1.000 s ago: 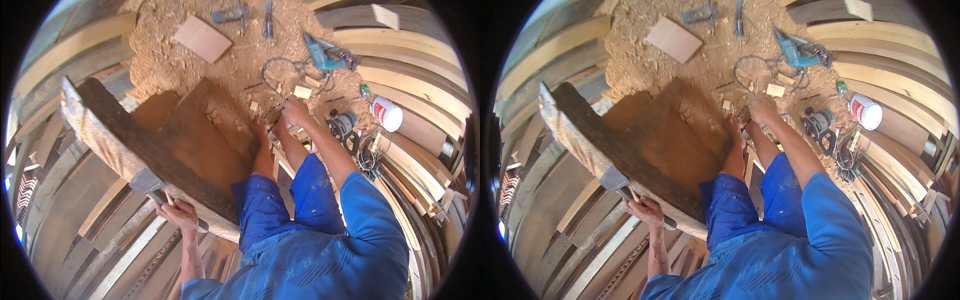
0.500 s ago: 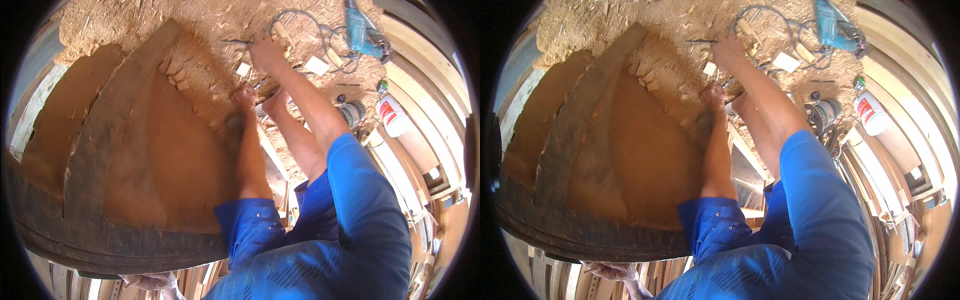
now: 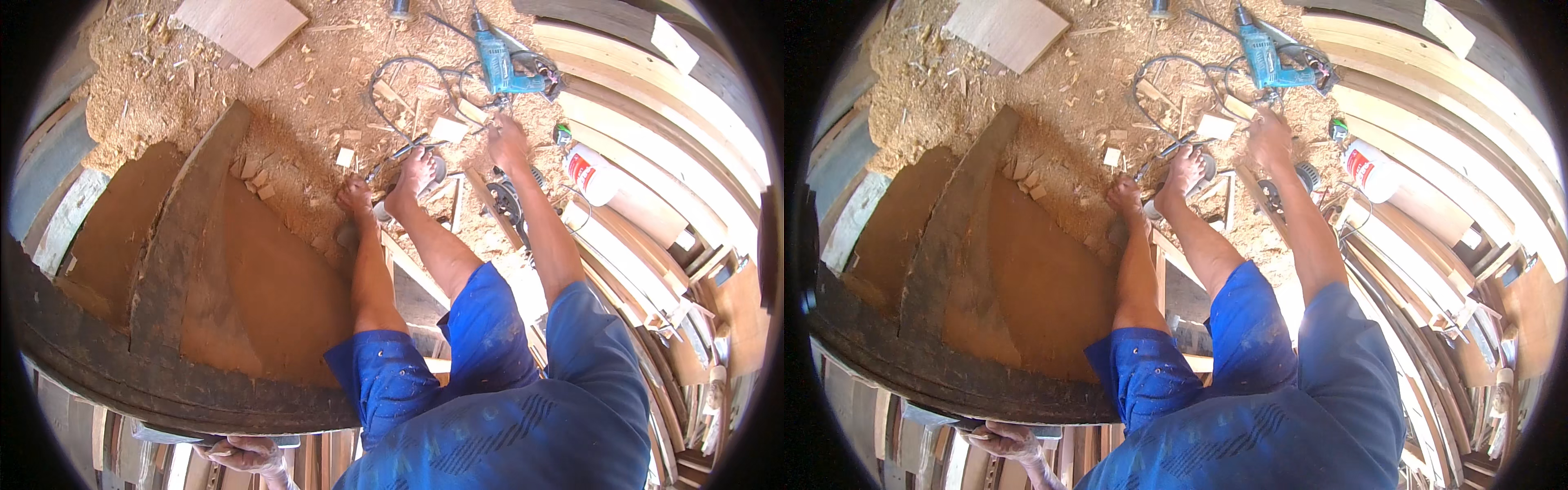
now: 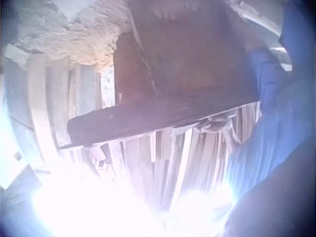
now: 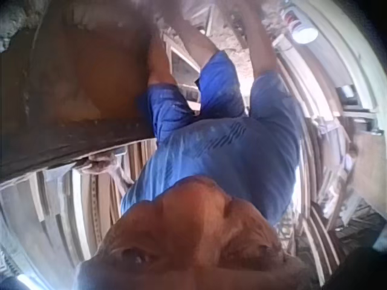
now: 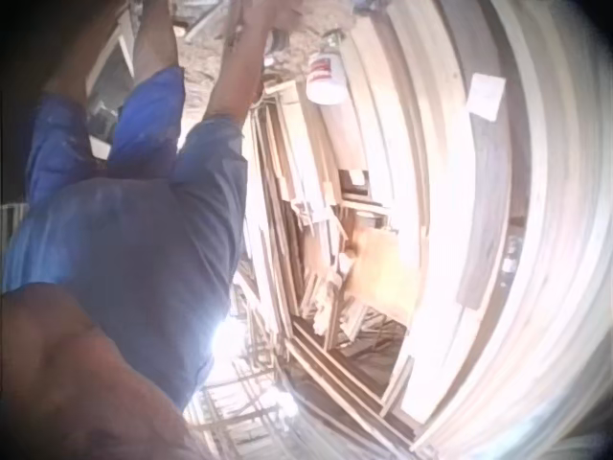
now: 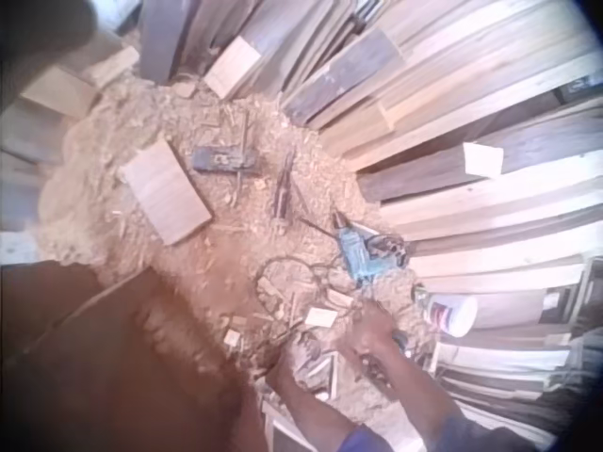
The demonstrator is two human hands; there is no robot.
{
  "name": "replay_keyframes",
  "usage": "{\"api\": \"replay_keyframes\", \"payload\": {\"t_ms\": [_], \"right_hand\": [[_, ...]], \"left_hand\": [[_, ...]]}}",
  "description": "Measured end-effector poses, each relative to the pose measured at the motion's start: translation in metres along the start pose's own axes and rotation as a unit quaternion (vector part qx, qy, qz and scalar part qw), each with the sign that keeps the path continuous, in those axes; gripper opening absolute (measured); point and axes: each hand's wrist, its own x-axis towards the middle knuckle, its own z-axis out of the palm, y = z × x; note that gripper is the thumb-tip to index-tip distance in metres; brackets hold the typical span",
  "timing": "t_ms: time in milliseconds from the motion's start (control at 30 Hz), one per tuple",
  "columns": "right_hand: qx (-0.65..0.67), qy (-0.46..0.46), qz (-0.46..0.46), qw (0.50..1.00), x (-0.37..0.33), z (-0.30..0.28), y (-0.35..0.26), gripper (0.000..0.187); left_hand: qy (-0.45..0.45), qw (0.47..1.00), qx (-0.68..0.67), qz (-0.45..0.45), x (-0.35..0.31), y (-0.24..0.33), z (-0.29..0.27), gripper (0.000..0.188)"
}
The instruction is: The person shapes a thin wood dowel using a large chisel held against their body while seated on the ground in a workshop.
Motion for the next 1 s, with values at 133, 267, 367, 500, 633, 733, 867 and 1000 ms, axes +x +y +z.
{"api": "replay_keyframes", "payload": {"t_ms": [133,267,367,500,633,733,867,1000], "right_hand": [[0.012,0.100,0.071,0.992,0.066,0.040,0.200,0.054],[-0.027,0.160,0.102,0.981,0.108,-0.025,0.123,0.051],[-0.069,0.184,0.093,0.976,0.140,-0.078,0.070,0.039],[-0.114,0.170,-0.021,0.979,0.208,-0.058,0.062,0.044],[-0.208,0.113,0.017,0.972,0.208,-0.035,0.062,0.041],[-0.186,0.140,0.113,0.966,0.196,-0.043,0.085,0.040],[-0.089,0.109,0.158,0.977,0.203,-0.032,0.103,0.045],[-0.275,0.144,0.044,0.949,0.189,-0.043,0.057,0.041]], "left_hand": [[0.001,0.970,0.152,0.188,0.001,-0.032,0.007,0.062],[-0.107,0.989,-0.089,-0.052,-0.058,0.083,0.221,0.045],[-0.154,0.981,-0.083,-0.088,-0.086,0.203,0.458,0.034],[-0.156,0.981,-0.019,-0.112,-0.130,0.237,0.578,0.024],[-0.137,0.984,-0.032,-0.106,-0.132,0.242,0.592,0.023],[-0.128,0.984,-0.074,-0.101,-0.129,0.255,0.590,0.024],[-0.102,0.991,-0.059,-0.067,-0.122,0.261,0.572,0.022],[-0.084,0.993,-0.060,-0.064,-0.137,0.247,0.587,0.020]]}}
